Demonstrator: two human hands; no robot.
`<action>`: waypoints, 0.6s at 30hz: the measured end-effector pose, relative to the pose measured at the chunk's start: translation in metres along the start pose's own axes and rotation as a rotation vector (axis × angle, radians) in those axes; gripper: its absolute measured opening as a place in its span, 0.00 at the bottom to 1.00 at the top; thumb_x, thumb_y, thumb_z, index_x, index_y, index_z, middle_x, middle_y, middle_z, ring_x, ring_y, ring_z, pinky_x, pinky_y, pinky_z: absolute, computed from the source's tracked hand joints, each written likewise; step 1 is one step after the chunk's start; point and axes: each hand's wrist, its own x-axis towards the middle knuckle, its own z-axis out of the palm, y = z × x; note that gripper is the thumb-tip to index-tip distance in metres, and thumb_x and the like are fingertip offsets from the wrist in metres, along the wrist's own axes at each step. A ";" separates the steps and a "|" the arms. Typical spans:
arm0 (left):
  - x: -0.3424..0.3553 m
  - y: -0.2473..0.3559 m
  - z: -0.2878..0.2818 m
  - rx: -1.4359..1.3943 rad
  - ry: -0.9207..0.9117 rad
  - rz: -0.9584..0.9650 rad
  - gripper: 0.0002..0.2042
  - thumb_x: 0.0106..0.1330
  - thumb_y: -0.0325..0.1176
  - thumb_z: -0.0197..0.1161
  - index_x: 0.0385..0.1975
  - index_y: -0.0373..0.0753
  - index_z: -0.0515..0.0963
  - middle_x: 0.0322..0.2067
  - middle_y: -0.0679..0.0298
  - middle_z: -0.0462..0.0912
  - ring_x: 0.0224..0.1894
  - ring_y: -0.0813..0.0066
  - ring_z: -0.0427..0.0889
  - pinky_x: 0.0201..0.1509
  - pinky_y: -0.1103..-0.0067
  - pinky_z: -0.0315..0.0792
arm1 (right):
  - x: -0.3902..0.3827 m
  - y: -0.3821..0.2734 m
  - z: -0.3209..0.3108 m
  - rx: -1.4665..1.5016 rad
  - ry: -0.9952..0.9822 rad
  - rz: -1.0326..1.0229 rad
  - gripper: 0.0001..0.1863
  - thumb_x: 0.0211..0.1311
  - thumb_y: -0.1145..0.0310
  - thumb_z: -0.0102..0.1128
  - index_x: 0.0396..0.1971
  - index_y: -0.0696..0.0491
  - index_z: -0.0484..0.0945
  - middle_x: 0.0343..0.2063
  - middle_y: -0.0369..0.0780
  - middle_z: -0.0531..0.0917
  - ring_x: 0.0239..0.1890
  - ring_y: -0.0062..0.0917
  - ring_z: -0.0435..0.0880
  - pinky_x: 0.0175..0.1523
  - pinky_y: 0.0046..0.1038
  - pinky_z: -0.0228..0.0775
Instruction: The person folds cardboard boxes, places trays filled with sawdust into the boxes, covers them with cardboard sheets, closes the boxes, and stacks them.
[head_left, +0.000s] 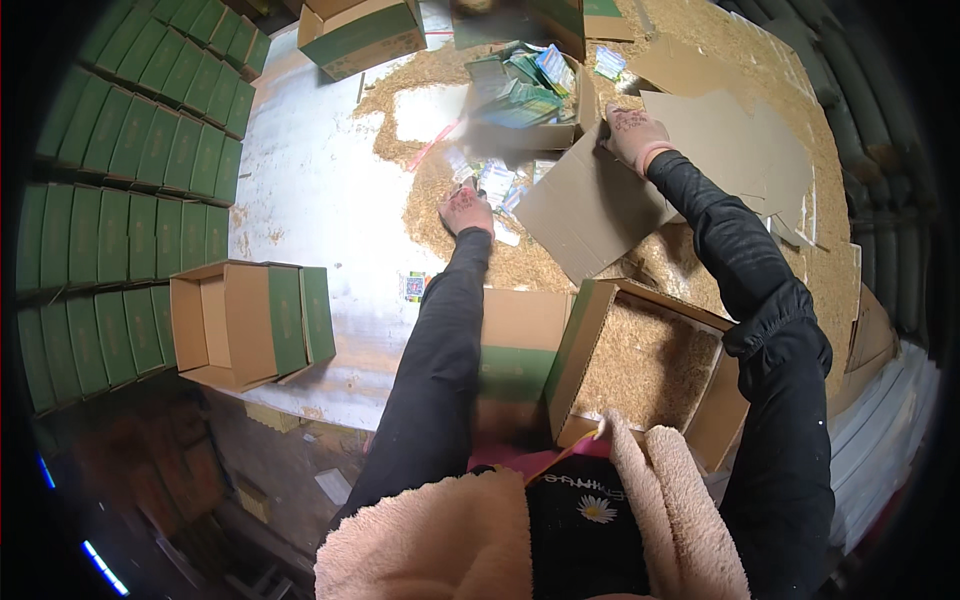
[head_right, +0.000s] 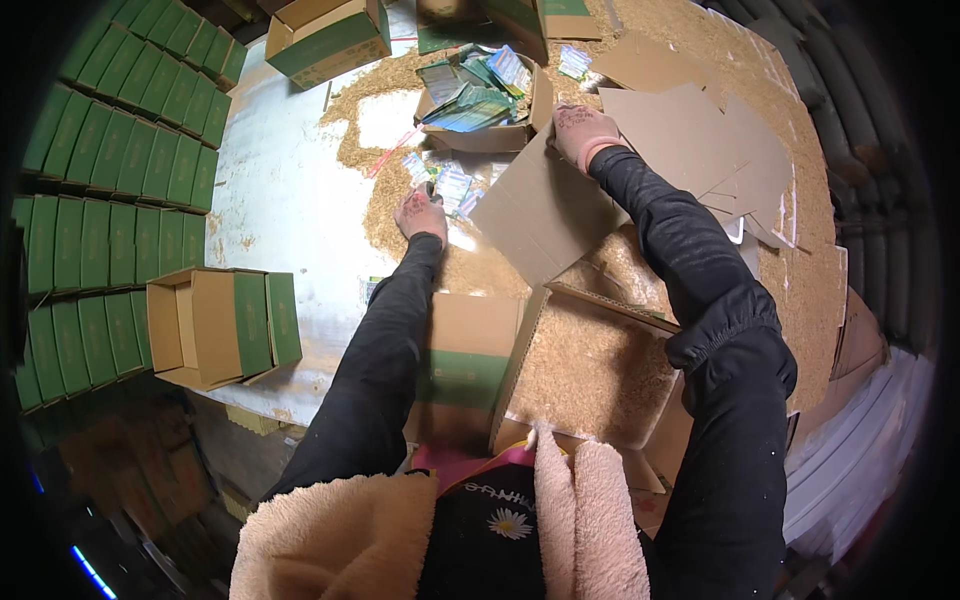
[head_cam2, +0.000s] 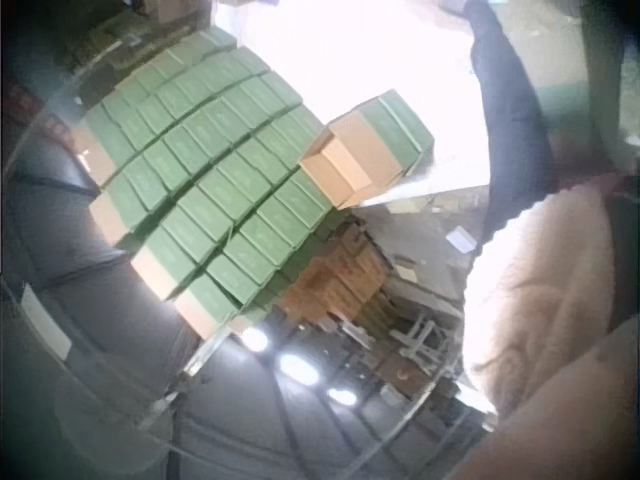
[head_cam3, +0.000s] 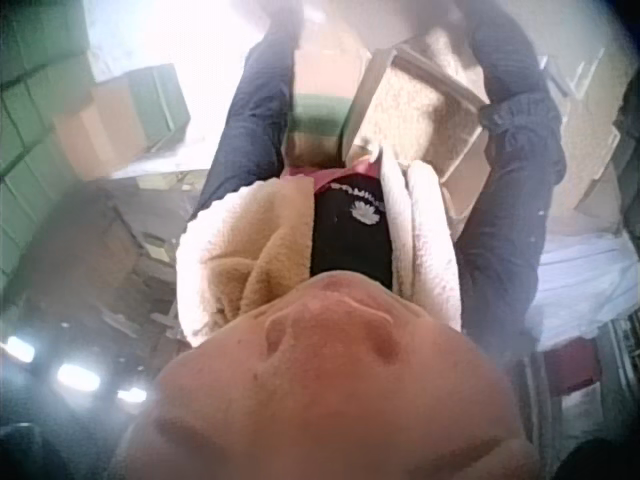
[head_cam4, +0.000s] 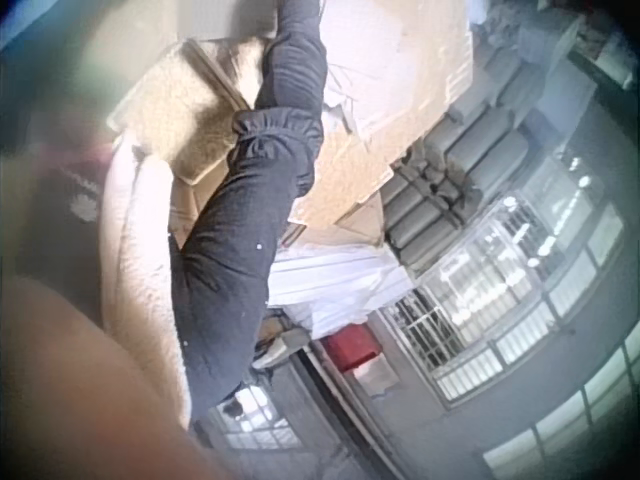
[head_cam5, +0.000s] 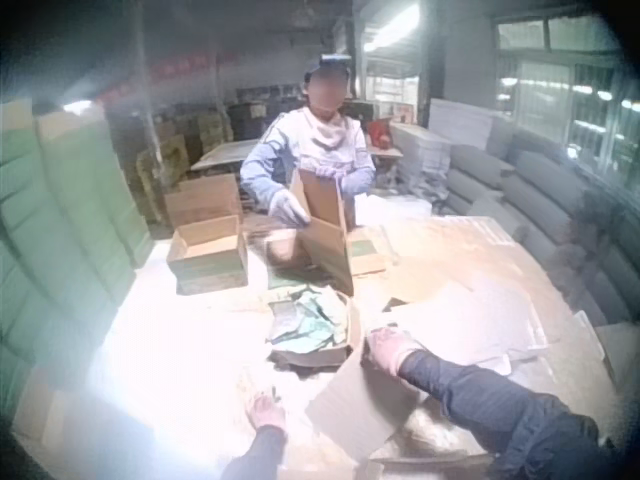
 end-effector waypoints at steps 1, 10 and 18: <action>0.006 -0.008 0.003 -0.073 -0.004 0.005 0.16 0.54 0.40 0.60 0.41 0.43 0.77 0.40 0.60 0.81 0.46 0.64 0.78 0.52 0.71 0.66 | 0.008 -0.001 -0.003 0.032 -0.089 0.004 0.19 0.57 0.60 0.57 0.47 0.53 0.74 0.41 0.47 0.80 0.46 0.37 0.79 0.49 0.33 0.71; -0.072 0.051 -0.186 -1.119 0.263 0.192 0.10 0.55 0.23 0.59 0.37 0.30 0.75 0.36 0.56 0.76 0.36 0.63 0.76 0.42 0.73 0.70 | -0.172 0.064 -0.145 1.279 0.578 0.065 0.13 0.59 0.71 0.54 0.40 0.63 0.78 0.28 0.33 0.80 0.28 0.13 0.77 0.31 0.15 0.67; -0.152 0.040 -0.235 -0.829 0.090 0.460 0.13 0.55 0.20 0.53 0.41 0.34 0.76 0.41 0.58 0.75 0.45 0.64 0.75 0.50 0.72 0.70 | -0.388 0.027 -0.117 0.554 0.507 -0.532 0.11 0.44 0.71 0.63 0.32 0.51 0.77 0.30 0.38 0.79 0.30 0.25 0.78 0.35 0.22 0.69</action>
